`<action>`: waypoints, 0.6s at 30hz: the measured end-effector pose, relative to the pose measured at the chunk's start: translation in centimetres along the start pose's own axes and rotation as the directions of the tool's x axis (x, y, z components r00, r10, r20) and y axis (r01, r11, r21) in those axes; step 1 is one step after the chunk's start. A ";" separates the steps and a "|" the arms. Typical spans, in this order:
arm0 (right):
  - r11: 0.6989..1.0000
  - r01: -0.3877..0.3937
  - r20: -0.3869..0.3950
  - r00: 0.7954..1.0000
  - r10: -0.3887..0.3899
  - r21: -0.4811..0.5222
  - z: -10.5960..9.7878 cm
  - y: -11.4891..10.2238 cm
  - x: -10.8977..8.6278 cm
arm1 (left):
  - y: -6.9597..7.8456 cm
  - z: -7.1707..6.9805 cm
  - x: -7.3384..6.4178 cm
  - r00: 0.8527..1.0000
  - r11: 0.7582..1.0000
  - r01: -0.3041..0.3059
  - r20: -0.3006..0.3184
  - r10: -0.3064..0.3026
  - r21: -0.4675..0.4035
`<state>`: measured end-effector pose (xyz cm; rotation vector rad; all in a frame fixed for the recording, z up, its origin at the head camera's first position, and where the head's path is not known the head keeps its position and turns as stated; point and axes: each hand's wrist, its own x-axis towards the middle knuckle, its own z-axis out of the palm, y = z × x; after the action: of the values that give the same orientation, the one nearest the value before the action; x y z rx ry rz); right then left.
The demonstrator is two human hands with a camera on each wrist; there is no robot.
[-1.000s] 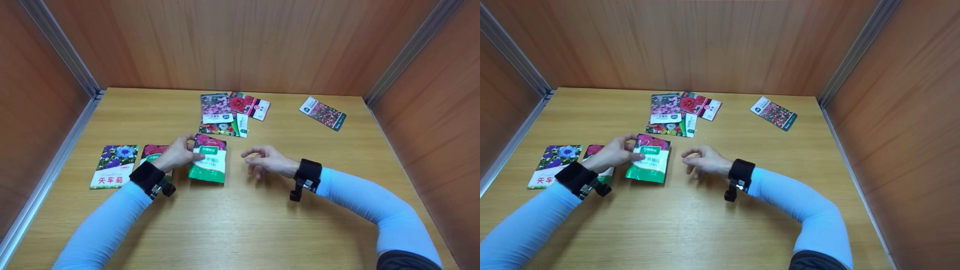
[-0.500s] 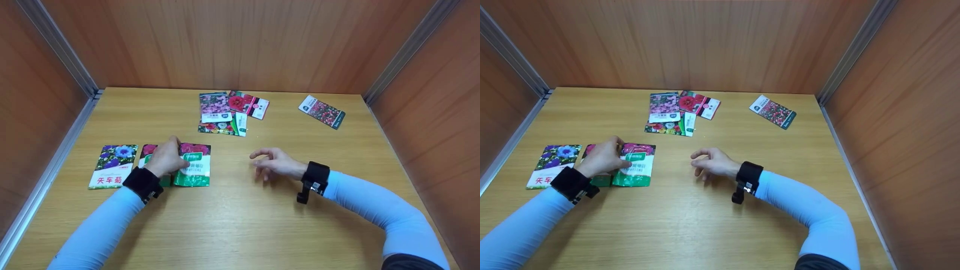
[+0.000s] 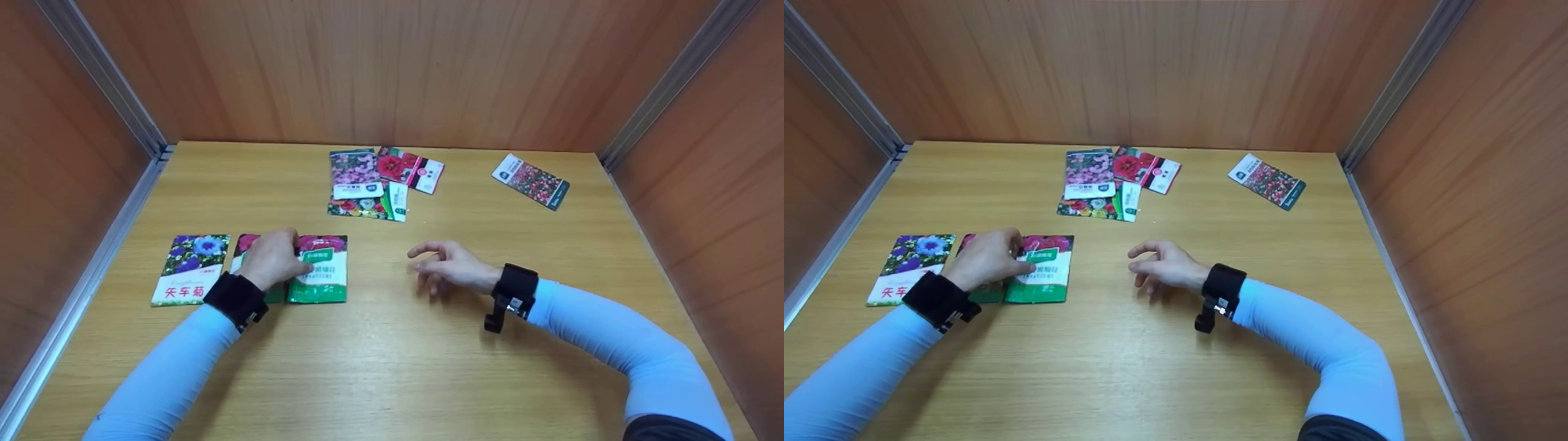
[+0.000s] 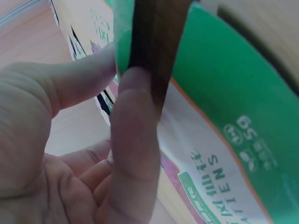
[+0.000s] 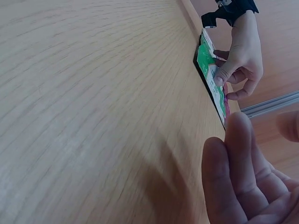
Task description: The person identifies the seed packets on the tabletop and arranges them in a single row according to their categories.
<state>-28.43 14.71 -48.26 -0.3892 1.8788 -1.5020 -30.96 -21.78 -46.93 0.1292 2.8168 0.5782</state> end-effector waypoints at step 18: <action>0.997 0.075 -0.128 0.989 -0.073 0.010 -0.7 -1.0 0.1 | 1.3 -1.4 -0.2 0.999 0.999 0.012 -0.046 -0.009 0.047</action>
<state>-29.16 14.81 -47.29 -0.3674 1.9704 -1.6234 -31.06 -21.12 -45.15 0.1115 2.8752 0.5182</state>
